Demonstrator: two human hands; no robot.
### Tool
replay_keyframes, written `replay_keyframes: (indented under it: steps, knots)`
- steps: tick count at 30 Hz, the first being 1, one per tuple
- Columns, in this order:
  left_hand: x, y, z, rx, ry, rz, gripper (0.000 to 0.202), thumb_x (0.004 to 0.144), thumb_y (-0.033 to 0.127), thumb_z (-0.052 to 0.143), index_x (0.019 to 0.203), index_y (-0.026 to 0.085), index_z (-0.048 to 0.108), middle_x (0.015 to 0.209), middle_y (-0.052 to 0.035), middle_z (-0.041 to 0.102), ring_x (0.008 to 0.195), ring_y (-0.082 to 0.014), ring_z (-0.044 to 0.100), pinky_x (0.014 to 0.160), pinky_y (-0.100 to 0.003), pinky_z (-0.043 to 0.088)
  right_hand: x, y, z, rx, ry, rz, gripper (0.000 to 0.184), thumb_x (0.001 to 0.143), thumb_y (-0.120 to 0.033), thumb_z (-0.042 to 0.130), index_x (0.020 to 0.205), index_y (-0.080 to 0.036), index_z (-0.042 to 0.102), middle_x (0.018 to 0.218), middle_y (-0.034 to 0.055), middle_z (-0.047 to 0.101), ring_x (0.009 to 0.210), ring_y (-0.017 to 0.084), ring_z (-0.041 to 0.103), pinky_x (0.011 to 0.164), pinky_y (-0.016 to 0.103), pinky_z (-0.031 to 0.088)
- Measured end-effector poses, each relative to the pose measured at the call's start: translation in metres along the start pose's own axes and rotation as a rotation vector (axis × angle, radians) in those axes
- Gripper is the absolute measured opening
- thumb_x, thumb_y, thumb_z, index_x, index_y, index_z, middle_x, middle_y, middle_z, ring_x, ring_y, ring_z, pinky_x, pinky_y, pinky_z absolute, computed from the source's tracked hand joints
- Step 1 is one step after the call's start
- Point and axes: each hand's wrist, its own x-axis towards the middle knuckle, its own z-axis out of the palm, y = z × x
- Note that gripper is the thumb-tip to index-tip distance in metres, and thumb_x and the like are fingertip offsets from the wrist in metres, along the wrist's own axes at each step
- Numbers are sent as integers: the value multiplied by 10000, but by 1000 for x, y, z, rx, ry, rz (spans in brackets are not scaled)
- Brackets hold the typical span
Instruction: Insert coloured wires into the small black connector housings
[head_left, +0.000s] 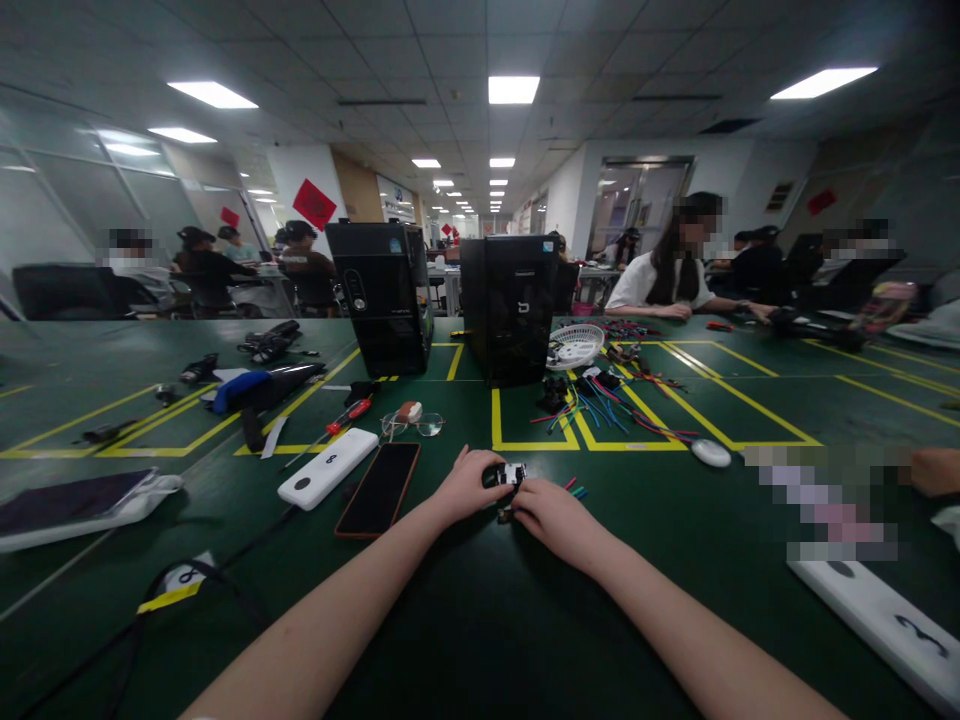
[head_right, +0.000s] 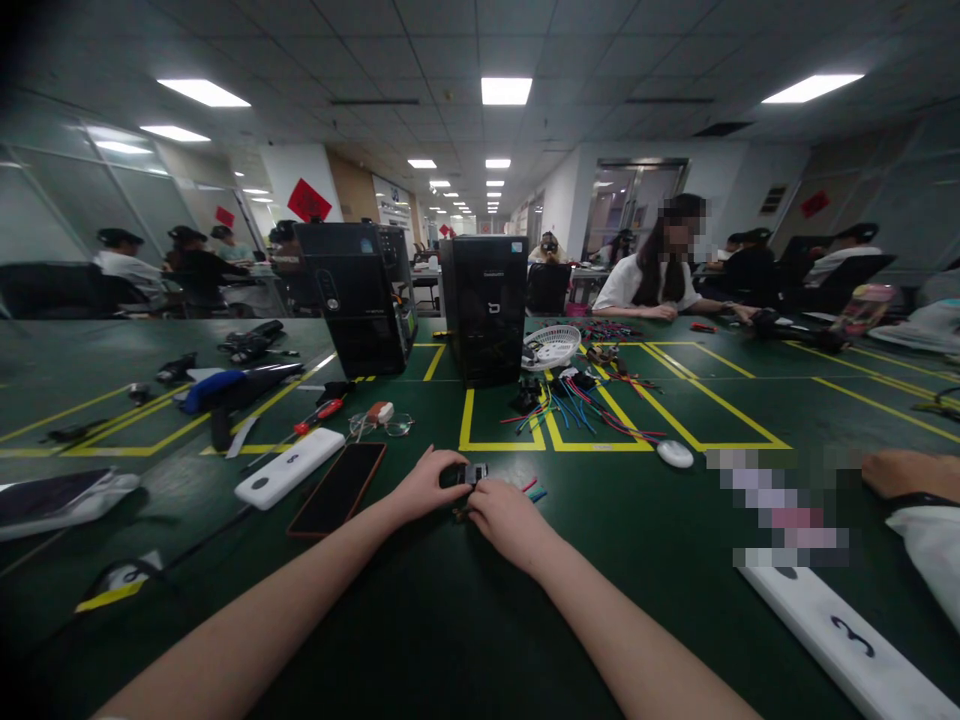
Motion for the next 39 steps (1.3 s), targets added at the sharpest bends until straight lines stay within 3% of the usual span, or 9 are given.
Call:
replay_keyframes:
  steps: [6, 15, 19, 22, 27, 31, 35, 39]
  knots:
    - [0, -2, 1, -9, 14, -4, 292, 757, 355, 604, 1014, 222, 568, 1057, -41, 617, 1043, -228, 534, 1043, -510, 195, -2, 1, -6, -58, -23, 42, 126, 790, -238, 564, 885, -181, 622, 965, 69, 593, 948, 195, 525, 844, 310, 403]
    - [1, 1, 0, -2, -8, -24, 302, 751, 340, 617, 1027, 223, 578, 1088, -52, 612, 1064, -239, 525, 1048, -511, 192, 0, 7, 6, -253, -61, 167, 216, 871, -181, 396, 974, -120, 575, 997, 117, 589, 943, 241, 524, 811, 352, 400]
    - [1, 2, -1, -5, -11, -29, 296, 763, 338, 602, 1033, 218, 578, 1081, -57, 610, 1048, -243, 529, 1042, -511, 207, 1, 4, 0, -145, -7, 210, 193, 892, -200, 365, 980, -132, 523, 1003, 115, 584, 912, 208, 539, 790, 305, 387]
    - [0, 2, -1, 7, 4, 0, 303, 774, 361, 594, 1047, 228, 585, 1077, -56, 589, 1042, -242, 520, 1038, -502, 218, 2, 0, -12, -36, 13, 304, 196, 919, -222, 299, 985, -147, 467, 884, 89, 612, 793, 184, 573, 686, 268, 384]
    - [0, 2, -3, 8, -58, 76, 403, 739, 442, 628, 1077, 224, 603, 987, -58, 559, 957, -227, 522, 940, -394, 371, 0, -2, -17, 19, 22, 357, 218, 922, -301, 313, 1052, -182, 441, 867, 72, 639, 770, 182, 606, 634, 249, 361]
    - [-1, 3, -4, -14, -122, 144, 413, 761, 414, 619, 1134, 247, 560, 963, -28, 599, 957, -207, 539, 1042, -441, 243, -1, 0, -10, -63, 24, 364, 403, 882, -408, 390, 1223, -194, 407, 933, 99, 659, 818, 221, 624, 671, 278, 389]
    - [-3, 2, -3, -60, -102, 161, 503, 775, 370, 610, 1241, 254, 461, 1172, -43, 571, 1107, -217, 496, 1081, -459, 170, 0, 1, -11, -153, -40, 406, 340, 857, -423, 420, 1090, -204, 536, 883, 91, 670, 804, 227, 630, 666, 282, 415]
    - [-4, 3, -3, -86, -89, 128, 451, 796, 318, 580, 1225, 221, 479, 1199, -67, 557, 1109, -214, 497, 1011, -382, 330, -2, 19, -27, -167, -72, 584, 309, 819, -415, 468, 984, -178, 578, 898, 103, 664, 833, 232, 627, 665, 288, 435]
